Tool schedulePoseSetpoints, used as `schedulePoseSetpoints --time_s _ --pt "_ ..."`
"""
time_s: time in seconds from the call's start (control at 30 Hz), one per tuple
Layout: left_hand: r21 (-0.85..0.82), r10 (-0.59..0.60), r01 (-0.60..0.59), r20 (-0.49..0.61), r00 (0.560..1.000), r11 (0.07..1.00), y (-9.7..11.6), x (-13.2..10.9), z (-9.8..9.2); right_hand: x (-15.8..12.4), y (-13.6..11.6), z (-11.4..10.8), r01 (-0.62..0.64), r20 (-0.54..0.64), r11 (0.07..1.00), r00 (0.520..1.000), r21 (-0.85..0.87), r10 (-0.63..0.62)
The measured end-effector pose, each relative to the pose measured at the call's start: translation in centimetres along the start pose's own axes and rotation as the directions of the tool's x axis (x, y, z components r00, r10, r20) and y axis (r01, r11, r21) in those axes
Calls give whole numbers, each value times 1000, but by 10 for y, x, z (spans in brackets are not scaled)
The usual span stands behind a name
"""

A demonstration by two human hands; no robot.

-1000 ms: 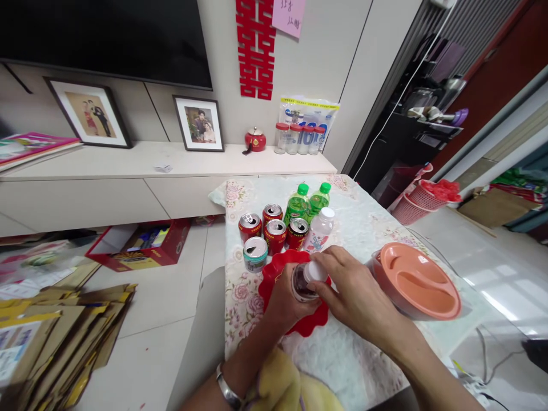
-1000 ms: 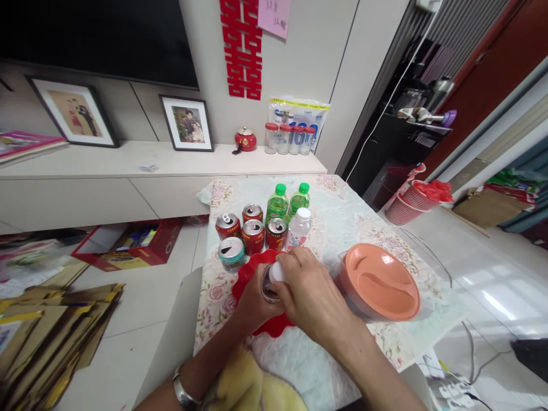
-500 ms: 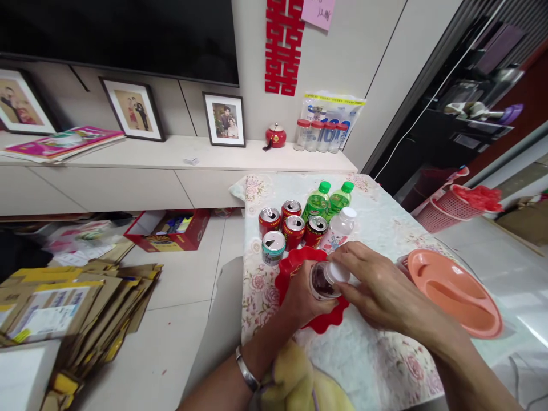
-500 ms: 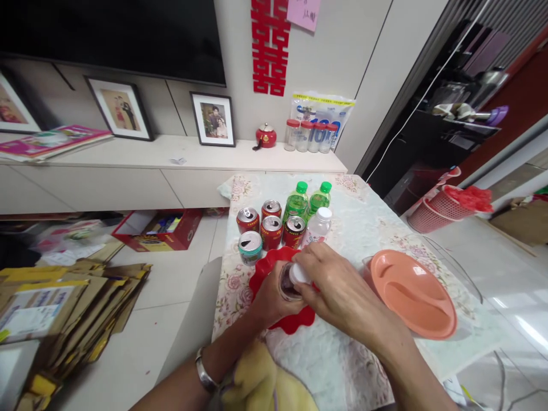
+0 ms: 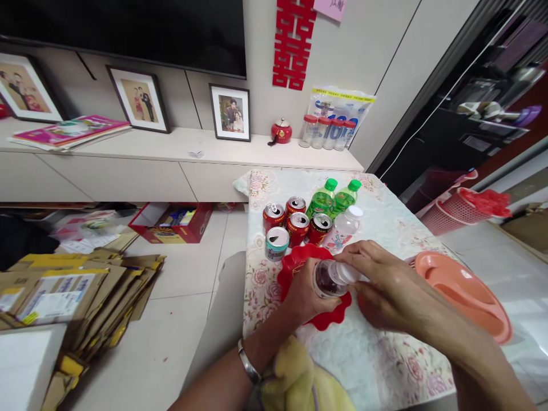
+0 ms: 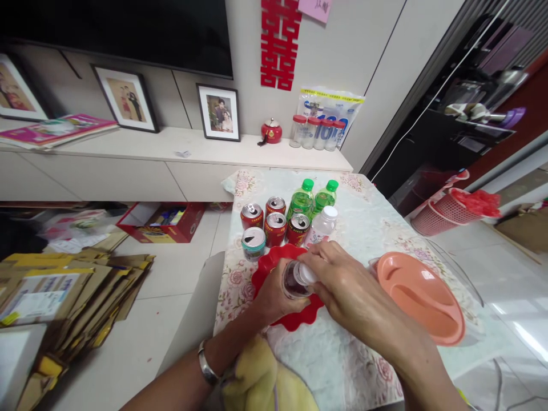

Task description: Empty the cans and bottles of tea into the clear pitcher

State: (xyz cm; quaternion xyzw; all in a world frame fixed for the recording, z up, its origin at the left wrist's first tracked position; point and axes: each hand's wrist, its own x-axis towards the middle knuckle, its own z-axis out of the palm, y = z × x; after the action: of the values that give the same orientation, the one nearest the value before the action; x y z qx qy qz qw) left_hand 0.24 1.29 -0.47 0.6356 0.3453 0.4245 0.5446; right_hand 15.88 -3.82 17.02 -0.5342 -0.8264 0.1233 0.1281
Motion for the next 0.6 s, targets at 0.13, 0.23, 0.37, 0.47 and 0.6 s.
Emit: schedulePoseSetpoints --time_s 0.13,0.23,0.37,0.47,0.6 --pt "15 5 -5 -17 1000 1000 -4 0 2 6 0 7 -8 69 997 998 71 3" --pt "15 6 -6 -27 1000 1000 -5 -1 3 8 0 7 -18 86 997 996 70 12" --pt "8 11 -11 -16 1000 1000 -6 0 3 11 -3 3 -20 51 1000 999 12 19" --pt "12 17 -17 -2 1000 1000 -5 0 2 12 -4 5 -56 25 993 998 -106 59" --pt "31 20 -20 6 1000 999 -1 0 -1 9 -3 11 -143 -10 939 989 -312 147"
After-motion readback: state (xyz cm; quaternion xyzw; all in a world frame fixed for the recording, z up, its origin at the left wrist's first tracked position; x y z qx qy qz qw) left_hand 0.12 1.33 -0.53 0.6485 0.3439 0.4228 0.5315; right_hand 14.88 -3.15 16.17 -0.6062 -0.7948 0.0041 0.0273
